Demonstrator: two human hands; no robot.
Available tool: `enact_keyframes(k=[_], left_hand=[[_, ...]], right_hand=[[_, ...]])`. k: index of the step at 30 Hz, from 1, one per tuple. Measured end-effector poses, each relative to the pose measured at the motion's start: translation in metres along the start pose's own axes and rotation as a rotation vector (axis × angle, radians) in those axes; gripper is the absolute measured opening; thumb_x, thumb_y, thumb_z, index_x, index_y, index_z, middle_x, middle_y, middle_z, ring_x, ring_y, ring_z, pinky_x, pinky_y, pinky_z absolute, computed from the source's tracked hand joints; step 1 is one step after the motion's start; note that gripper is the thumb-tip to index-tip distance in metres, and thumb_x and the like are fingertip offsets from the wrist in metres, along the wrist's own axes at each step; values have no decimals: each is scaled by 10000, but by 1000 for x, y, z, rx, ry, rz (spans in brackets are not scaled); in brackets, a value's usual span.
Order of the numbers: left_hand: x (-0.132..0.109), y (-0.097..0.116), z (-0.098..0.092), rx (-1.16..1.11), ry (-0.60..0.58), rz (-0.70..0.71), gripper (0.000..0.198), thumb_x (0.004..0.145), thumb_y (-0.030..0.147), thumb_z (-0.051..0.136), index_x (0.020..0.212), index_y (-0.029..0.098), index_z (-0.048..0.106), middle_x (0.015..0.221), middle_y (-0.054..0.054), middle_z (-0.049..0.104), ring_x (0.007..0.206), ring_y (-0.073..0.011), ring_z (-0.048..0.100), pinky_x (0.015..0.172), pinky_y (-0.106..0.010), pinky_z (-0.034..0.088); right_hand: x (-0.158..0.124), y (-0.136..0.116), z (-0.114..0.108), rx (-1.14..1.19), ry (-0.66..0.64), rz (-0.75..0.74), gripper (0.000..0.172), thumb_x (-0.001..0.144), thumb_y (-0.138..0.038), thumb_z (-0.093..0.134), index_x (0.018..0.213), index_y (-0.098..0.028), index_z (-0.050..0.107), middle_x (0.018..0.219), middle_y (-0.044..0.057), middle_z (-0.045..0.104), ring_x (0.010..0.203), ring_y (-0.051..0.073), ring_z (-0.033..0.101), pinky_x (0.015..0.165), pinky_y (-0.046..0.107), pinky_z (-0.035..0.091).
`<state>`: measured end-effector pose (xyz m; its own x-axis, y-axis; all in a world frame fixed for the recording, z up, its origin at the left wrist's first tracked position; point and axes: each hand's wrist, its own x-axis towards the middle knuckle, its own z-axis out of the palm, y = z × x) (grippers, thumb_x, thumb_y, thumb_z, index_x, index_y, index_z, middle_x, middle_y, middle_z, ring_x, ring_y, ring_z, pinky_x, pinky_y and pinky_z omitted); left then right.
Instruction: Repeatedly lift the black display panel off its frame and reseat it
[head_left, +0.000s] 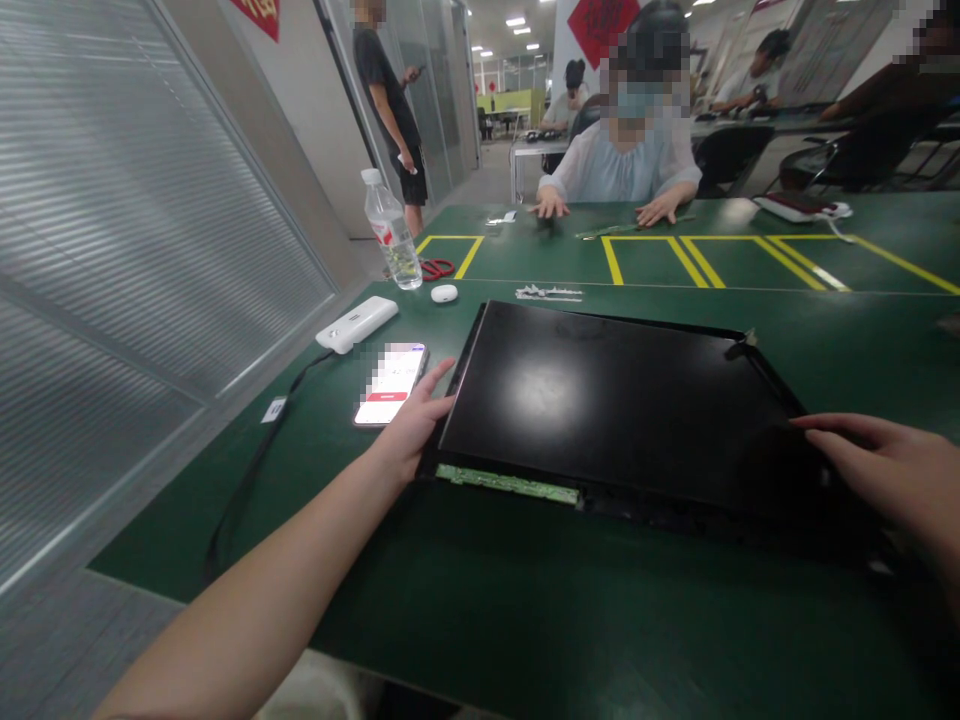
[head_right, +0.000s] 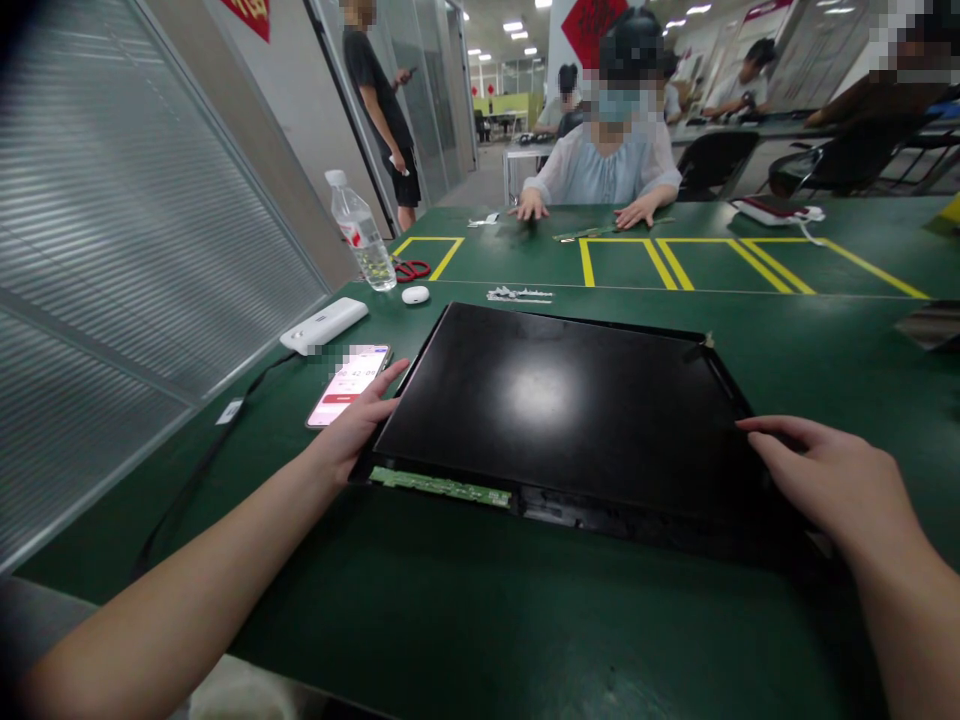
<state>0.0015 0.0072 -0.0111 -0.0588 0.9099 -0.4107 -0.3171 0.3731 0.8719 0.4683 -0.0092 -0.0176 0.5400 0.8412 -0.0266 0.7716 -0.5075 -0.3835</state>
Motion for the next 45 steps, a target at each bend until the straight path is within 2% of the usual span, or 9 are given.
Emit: enact_keyframes(k=[5, 12, 19, 25, 30, 34, 37, 41, 45], left_hand=[[-2, 0, 3, -18, -18, 4, 688, 822, 106, 762, 1481, 202, 588, 859, -64, 816, 597, -183, 750, 532, -238, 588], [-5, -2, 3, 29, -67, 115, 469, 842, 180, 784, 1308, 192, 739, 1000, -79, 831, 809, -203, 784, 655, -243, 603], [-5, -2, 4, 52, -74, 160, 444, 821, 185, 792, 1265, 197, 768, 1067, -88, 826, 923, -239, 783, 756, -294, 623], [-4, -2, 3, 56, -72, 148, 519, 819, 198, 798, 1333, 210, 733, 1113, -92, 819, 970, -256, 778, 810, -325, 624], [-4, 0, 5, 46, -42, 109, 496, 851, 160, 723, 1346, 189, 721, 1117, -93, 818, 1006, -264, 774, 833, -340, 625], [-4, -1, 4, 51, -107, 156, 456, 871, 257, 711, 1319, 174, 734, 1229, -103, 785, 1150, -297, 729, 923, -368, 608], [-4, -5, 2, 76, -152, 183, 531, 819, 332, 800, 1322, 176, 732, 1234, -121, 780, 1167, -326, 719, 973, -411, 591], [-5, -7, -1, 130, -167, 194, 677, 708, 285, 905, 1353, 212, 713, 1246, -119, 777, 1181, -342, 712, 1019, -446, 569], [-7, -5, -1, 141, -166, 201, 705, 677, 248, 927, 1346, 199, 711, 1295, -120, 757, 1299, -354, 642, 1088, -455, 525]], right_hand=[[1, 2, 1, 14, -36, 35, 462, 629, -552, 542, 913, -294, 798, 788, 54, 733, 723, 294, 652, 663, 411, 491], [2, 4, 2, 7, -51, 59, 466, 633, -564, 538, 929, -305, 788, 776, 54, 716, 731, 305, 651, 673, 422, 486], [0, 0, 0, -3, -49, 49, 491, 623, -572, 519, 934, -299, 783, 817, 71, 722, 709, 305, 639, 650, 430, 480], [-1, -4, -1, -11, -37, 41, 468, 612, -560, 512, 894, -301, 781, 790, 72, 713, 732, 308, 635, 674, 433, 484], [1, 0, 1, -25, -51, 40, 482, 631, -567, 521, 932, -301, 787, 814, 69, 718, 717, 300, 631, 667, 429, 483], [3, 4, 3, -21, -48, 24, 476, 644, -564, 528, 945, -304, 790, 835, 63, 727, 726, 294, 640, 660, 418, 486], [4, 4, 3, -37, -25, -1, 454, 648, -559, 529, 916, -301, 789, 792, 62, 717, 697, 289, 631, 649, 415, 481], [3, 2, 3, -28, -9, -1, 444, 644, -559, 528, 893, -298, 786, 769, 62, 711, 673, 284, 619, 647, 416, 480], [2, 1, 2, -21, -16, 20, 449, 631, -552, 531, 894, -298, 791, 750, 58, 709, 682, 290, 626, 658, 420, 484]])
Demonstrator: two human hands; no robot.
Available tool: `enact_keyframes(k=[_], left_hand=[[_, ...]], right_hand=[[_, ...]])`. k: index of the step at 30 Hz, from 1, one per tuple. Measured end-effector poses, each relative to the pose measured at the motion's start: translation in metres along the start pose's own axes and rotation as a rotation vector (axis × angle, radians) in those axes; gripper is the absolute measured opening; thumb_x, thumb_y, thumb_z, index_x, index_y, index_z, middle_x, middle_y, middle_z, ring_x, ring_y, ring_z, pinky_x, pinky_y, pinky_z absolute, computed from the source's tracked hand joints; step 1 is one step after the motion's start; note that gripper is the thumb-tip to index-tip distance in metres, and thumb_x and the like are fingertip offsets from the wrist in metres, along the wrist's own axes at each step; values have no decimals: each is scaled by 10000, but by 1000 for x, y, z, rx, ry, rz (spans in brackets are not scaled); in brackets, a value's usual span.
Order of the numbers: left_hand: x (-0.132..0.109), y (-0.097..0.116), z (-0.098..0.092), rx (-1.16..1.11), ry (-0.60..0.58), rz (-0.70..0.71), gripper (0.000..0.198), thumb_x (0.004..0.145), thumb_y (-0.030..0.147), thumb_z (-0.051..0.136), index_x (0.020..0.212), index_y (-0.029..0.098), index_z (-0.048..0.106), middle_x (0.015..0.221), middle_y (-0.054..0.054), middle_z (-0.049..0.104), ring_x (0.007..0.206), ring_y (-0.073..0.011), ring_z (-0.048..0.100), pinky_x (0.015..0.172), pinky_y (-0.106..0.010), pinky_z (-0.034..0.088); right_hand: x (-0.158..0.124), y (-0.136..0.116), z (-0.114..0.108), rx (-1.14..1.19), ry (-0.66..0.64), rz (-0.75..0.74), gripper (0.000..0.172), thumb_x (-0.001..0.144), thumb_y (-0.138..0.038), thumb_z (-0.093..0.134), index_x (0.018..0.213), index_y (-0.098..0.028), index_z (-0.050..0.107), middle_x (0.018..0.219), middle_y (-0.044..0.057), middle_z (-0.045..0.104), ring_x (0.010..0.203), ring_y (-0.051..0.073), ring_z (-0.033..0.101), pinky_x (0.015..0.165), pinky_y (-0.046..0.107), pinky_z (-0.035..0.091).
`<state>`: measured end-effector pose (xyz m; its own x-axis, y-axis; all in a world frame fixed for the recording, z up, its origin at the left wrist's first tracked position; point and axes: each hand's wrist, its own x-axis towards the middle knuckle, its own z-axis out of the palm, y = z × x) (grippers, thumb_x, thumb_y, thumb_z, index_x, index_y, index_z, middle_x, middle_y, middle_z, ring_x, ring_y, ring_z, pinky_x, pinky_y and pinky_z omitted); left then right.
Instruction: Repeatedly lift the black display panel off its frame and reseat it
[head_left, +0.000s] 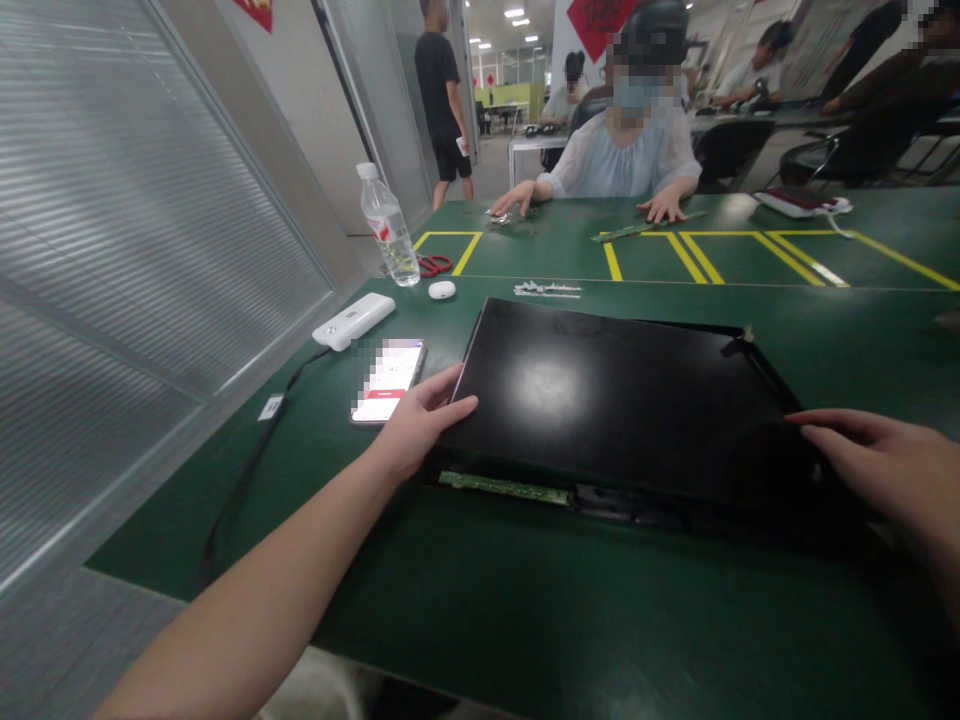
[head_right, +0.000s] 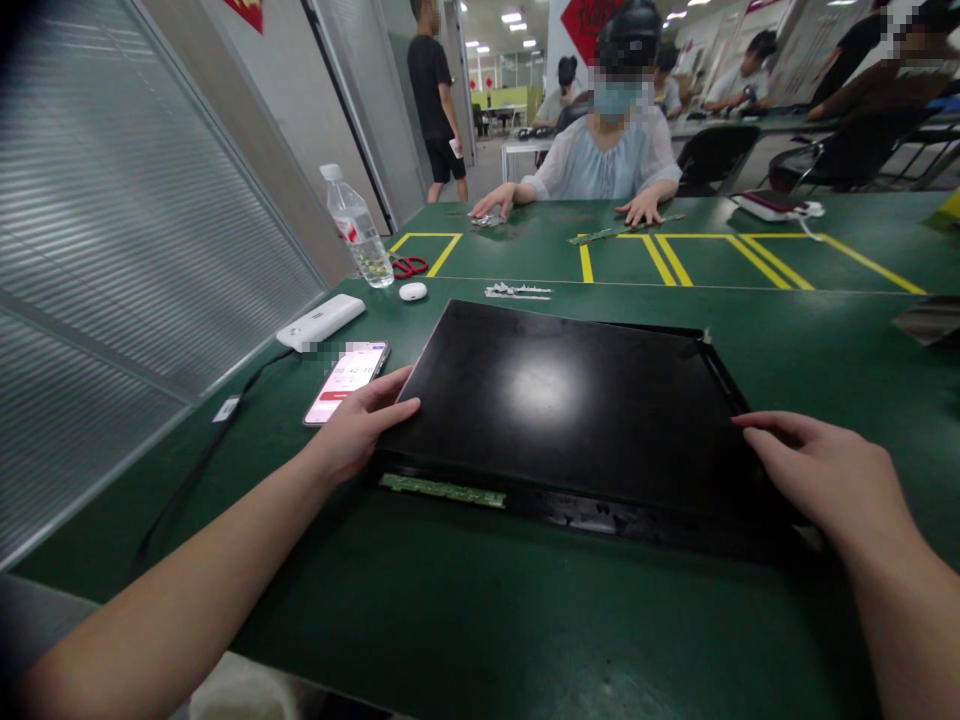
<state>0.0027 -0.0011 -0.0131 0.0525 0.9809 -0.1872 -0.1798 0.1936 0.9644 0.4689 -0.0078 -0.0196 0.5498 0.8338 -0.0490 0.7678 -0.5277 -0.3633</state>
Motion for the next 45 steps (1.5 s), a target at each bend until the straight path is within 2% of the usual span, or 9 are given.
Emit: enact_keyframes(k=[6, 14, 24, 32, 40, 45], left_hand=[[0, 0, 1, 13, 3, 3, 665, 689, 249, 918, 1324, 208, 725, 1291, -123, 758, 1309, -364, 635, 1093, -479, 525], [1, -2, -1, 4, 0, 8, 729, 665, 281, 941, 1351, 199, 707, 1272, -136, 765, 1338, -376, 613, 1107, -476, 519], [0, -2, 0, 7, -30, 23, 746, 683, 315, 934, 1379, 205, 690, 1329, -129, 739, 1319, -377, 627, 1126, -498, 507], [1, -1, 0, 2, -24, 47, 706, 668, 301, 946, 1331, 210, 722, 1353, -109, 729, 1328, -377, 620, 1127, -493, 510], [-2, 0, 2, -36, -54, 113, 594, 719, 317, 914, 1283, 234, 751, 1267, -96, 773, 1300, -366, 645, 1108, -488, 529], [-7, 3, 6, -57, -63, 176, 545, 741, 305, 893, 1264, 229, 760, 1326, -102, 744, 1334, -382, 615, 1083, -496, 551]], right_hand=[[-2, 0, -1, 8, 2, -6, 467, 629, -561, 521, 900, -301, 798, 744, 53, 715, 684, 295, 632, 662, 425, 492], [0, 0, -1, -10, -20, 13, 482, 647, -555, 527, 946, -294, 800, 802, 62, 723, 719, 287, 631, 674, 412, 483], [2, 0, 2, 28, -10, 51, 418, 614, -544, 567, 884, -319, 792, 754, 51, 706, 685, 289, 622, 637, 415, 474], [1, -2, 2, 9, 5, 25, 374, 604, -529, 566, 832, -318, 774, 751, 48, 700, 694, 283, 613, 675, 414, 470], [0, -1, 3, 33, 8, 30, 428, 619, -537, 566, 915, -309, 773, 752, 57, 687, 654, 272, 600, 640, 408, 470], [3, 3, 6, 57, 50, 3, 482, 620, -549, 560, 978, -302, 769, 845, 63, 716, 726, 273, 618, 728, 419, 488]])
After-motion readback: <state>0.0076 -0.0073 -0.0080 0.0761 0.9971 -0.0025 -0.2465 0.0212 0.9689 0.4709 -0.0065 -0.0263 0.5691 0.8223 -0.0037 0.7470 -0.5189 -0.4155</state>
